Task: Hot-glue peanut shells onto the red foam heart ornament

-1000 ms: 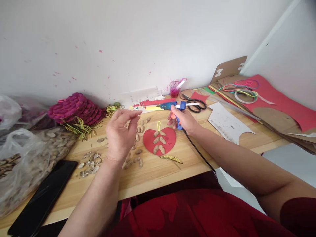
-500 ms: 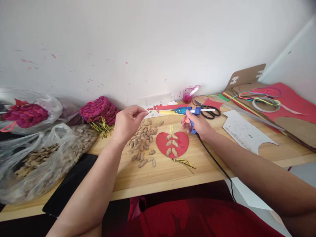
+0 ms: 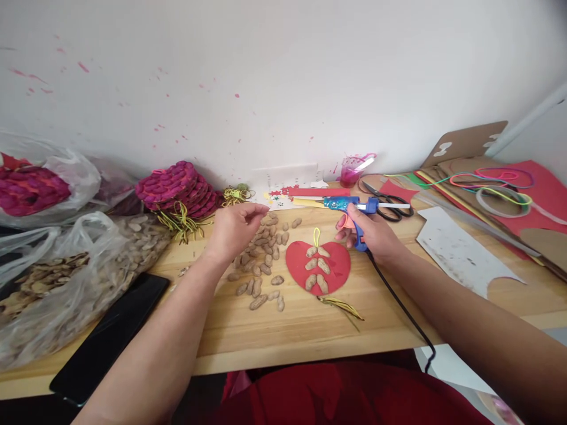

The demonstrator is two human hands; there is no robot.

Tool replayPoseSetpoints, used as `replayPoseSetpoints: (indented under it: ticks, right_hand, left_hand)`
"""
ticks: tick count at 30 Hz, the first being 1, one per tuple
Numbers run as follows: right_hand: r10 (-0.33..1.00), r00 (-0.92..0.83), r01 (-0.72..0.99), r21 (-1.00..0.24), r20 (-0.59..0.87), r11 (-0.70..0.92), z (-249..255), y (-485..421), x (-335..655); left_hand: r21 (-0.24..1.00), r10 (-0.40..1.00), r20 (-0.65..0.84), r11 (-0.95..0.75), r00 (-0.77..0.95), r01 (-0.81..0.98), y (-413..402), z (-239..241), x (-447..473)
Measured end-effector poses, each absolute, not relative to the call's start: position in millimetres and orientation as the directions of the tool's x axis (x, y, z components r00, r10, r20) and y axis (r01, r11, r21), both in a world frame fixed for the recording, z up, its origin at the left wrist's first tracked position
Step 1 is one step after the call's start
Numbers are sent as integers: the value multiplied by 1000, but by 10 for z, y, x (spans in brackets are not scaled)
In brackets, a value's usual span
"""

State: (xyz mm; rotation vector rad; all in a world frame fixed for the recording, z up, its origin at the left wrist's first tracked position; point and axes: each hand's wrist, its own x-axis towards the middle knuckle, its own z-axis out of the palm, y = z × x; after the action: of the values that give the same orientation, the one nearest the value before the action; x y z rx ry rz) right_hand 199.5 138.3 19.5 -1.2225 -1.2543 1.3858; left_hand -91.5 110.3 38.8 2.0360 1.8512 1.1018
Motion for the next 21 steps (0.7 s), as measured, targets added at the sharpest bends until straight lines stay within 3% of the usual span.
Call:
replayPoseSetpoints:
  ticks: [5,9,15,21]
  right_hand:
    - [983,-125,27,-991,-136,-134,231,1358,1994]
    - [982,-137,33,-991,-132,-129,220,1349,1992]
    - [983,-141,-5,-993,-114,-116,179,1359,2002]
    - [981,-157,-22,-993,-112,-117,180,1352,2003]
  left_hand:
    - [569,903,429,-271,0,777,1107,349,-877]
    - [512,931,362,-240,47,825,1074,375,-812]
    - [388,865,416,-447,280,806,1064,274,-741]
    - [361,918,270,-377,291,853,1066,219,-700]
